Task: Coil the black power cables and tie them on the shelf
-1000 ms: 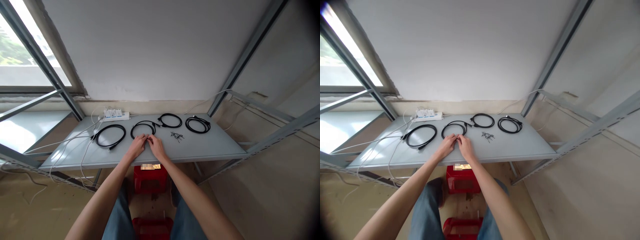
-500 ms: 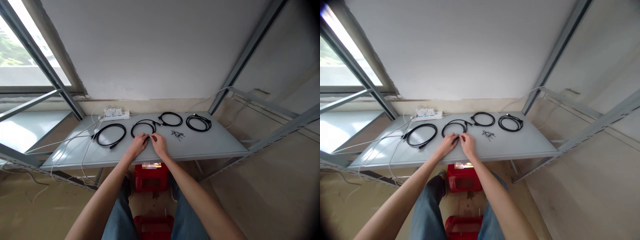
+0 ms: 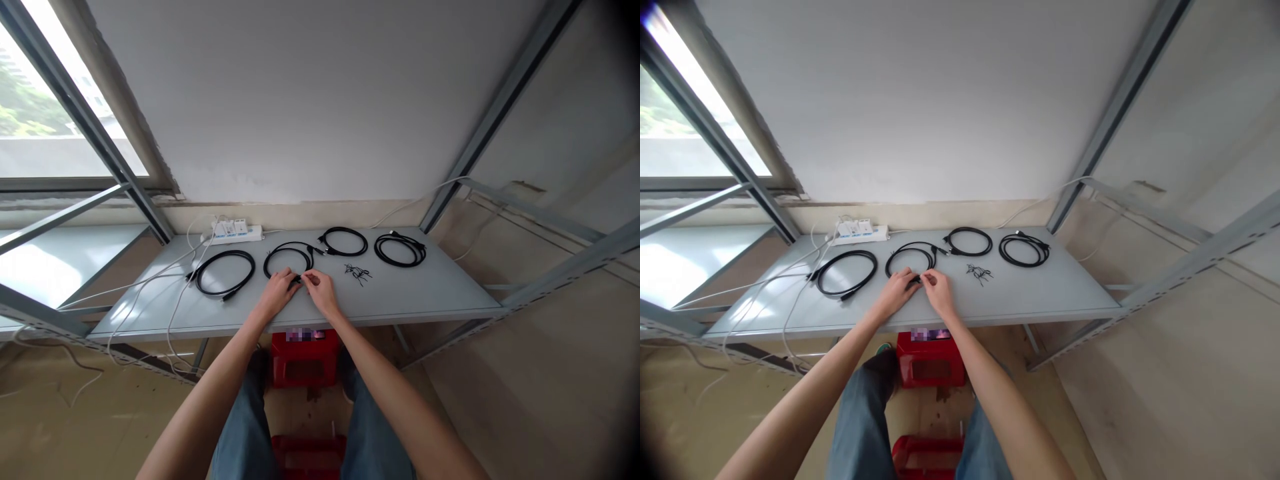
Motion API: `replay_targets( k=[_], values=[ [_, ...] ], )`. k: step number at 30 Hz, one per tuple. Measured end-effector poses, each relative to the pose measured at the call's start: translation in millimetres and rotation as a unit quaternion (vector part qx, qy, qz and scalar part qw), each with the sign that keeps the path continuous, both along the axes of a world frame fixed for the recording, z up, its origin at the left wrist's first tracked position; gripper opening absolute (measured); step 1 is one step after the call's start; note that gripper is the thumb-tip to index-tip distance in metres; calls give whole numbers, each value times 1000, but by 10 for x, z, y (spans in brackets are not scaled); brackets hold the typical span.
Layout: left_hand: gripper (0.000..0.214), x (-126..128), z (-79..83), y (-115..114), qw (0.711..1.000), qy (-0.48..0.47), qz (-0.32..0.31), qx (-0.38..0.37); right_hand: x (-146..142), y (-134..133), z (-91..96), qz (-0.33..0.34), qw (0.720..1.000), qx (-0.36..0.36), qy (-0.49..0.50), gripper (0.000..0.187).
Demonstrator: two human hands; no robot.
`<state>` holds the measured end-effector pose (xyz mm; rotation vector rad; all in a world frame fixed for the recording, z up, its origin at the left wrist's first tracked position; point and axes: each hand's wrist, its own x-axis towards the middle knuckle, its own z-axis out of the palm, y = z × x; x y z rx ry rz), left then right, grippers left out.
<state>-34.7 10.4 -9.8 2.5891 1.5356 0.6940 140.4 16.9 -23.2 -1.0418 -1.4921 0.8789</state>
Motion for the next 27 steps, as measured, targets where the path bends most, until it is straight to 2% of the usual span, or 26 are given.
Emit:
replay_targets(
  k=[7,16,22,27],
  values=[
    [29,19,24,-23,1000,13,4,13,-7,-22,-5,31,999,-18,27,29],
    [31,28,56,-39,1000,26,4,11,-63,-28,49,-7,996,11,-90,18],
    [34,33,89,-65,1000,28,6,9,-83,-9,4,-20,998,7,-61,18],
    [27,41,87,-75,999,38,2,10,-71,-67,38,-16,999,-6,-39,15]
  ],
)
